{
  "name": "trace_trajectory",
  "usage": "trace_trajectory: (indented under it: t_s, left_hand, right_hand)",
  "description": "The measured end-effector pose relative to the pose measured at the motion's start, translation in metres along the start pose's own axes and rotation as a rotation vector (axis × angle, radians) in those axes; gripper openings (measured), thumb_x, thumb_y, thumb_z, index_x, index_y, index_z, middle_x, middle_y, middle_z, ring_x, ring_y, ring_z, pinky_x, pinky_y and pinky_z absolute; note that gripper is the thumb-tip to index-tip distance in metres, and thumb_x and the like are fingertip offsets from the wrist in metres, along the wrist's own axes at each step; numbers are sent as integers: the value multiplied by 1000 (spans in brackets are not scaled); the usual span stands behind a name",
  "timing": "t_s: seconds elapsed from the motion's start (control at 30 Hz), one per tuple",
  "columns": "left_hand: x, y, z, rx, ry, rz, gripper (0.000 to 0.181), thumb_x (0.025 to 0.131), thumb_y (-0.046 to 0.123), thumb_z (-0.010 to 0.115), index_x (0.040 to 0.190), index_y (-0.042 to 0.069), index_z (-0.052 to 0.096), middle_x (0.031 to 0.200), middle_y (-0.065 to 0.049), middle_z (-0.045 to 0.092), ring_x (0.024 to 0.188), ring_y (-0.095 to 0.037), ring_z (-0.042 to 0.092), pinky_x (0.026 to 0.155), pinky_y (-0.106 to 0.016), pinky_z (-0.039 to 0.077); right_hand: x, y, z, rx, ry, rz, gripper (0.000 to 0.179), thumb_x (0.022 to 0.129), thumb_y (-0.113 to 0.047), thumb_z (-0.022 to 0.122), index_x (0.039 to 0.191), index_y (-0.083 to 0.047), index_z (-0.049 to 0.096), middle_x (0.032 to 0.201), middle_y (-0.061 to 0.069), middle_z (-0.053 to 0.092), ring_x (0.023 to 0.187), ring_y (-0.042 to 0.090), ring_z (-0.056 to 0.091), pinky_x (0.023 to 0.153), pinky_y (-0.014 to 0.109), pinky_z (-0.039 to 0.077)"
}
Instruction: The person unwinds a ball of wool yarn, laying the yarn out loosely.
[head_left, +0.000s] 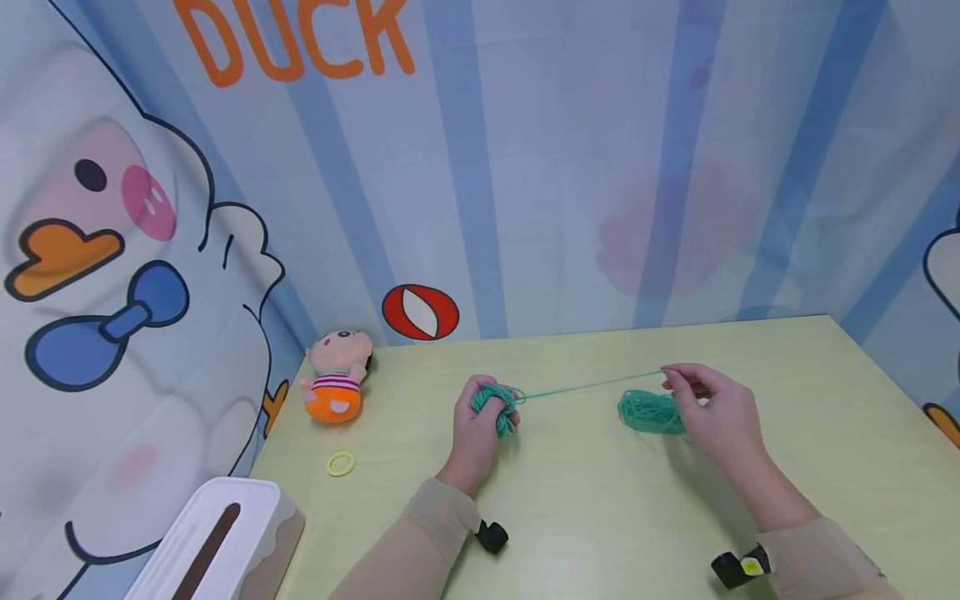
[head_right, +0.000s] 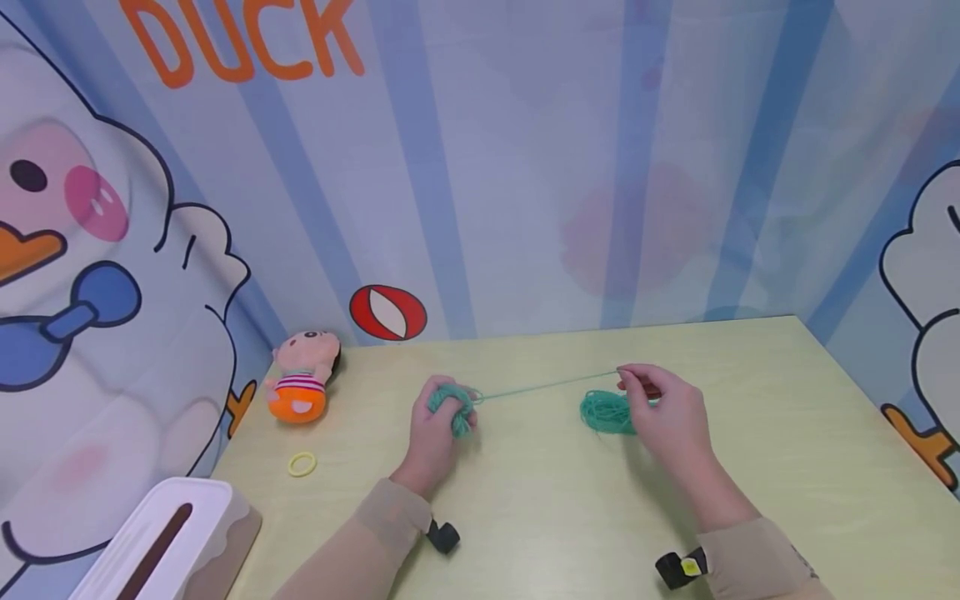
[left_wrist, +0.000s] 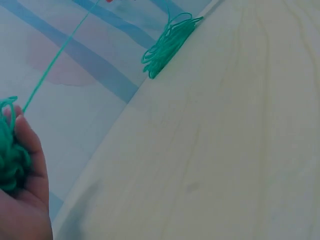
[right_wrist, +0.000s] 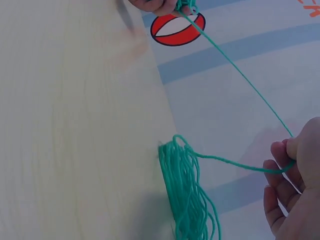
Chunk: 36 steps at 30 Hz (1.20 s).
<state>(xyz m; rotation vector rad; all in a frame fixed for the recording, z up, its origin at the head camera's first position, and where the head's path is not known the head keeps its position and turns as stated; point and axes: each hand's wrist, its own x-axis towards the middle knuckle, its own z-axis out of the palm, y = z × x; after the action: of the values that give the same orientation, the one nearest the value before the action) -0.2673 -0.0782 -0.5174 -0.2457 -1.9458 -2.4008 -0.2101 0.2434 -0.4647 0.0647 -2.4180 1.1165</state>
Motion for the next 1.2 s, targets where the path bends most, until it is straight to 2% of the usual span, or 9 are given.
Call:
trace_trajectory:
  t_s: [0.17,0.3,0.5,0.6,0.77,0.87,0.97,1.07,1.2]
  left_hand:
    - [0,1,-1,18,26,-15,21,107,3,49,125,12,56,94,-3,64,72,-19,62,68,-26,59]
    - [-1,2,-1,55,30,-23,36,106,6,54,142,6,58,100,-2,62,72,-18,62,70,-26,60]
    - [0,-1,0,148,57,-2,33,104,18,74,132,2,67,96,2,69,71,-13,65,66,-21,57]
    - [2,-2,0,138,83,15,21,104,19,76,117,5,67,97,-3,73,77,-16,70,66,-21,58]
    - [2,-2,-1,69,89,28,8,108,15,66,104,14,59,106,-20,71,77,-19,69,63,-23,58]
    - [1,-1,-1,50,70,23,4,110,15,62,111,16,58,107,-15,68,70,-19,65,64,-26,60]
    - [0,0,-1,54,50,4,16,111,17,59,127,20,56,110,-9,67,72,-19,65,70,-29,62]
    - [0,1,-1,51,28,-27,29,112,19,57,140,25,50,113,-7,66,75,-20,65,74,-29,63]
    - [-1,2,1,4,-23,-39,35,112,14,52,145,23,46,116,-13,61,74,-19,63,74,-28,63]
  right_hand:
    - [-2,16,-11,-55,-8,34,26,111,-21,66,127,-5,79,106,15,84,81,-23,51,54,20,48]
    - [-3,28,-18,-84,-10,66,28,112,-24,65,129,-4,78,108,16,84,80,-24,50,60,17,49]
    - [-5,39,-27,-139,-2,133,32,113,-28,63,130,-4,78,110,16,84,79,-20,52,67,11,48]
    - [-6,45,-29,-162,-5,164,33,113,-28,62,129,-3,77,109,17,83,81,-4,61,66,14,48]
    - [-8,55,-27,-194,-80,202,37,113,-30,62,129,0,77,115,22,81,91,30,72,70,27,51]
    - [-10,58,-23,-222,-151,192,36,112,-28,64,128,0,78,123,29,75,101,41,72,74,41,57]
    - [-11,56,-18,-241,-199,165,34,110,-24,66,130,1,77,133,36,67,110,51,68,83,58,59]
    - [-12,46,-11,-215,-154,142,34,109,-19,63,134,2,75,138,39,59,122,61,57,91,69,53]
    - [-15,21,8,-96,22,44,27,105,-12,61,123,0,76,134,32,61,124,56,53,94,67,47]
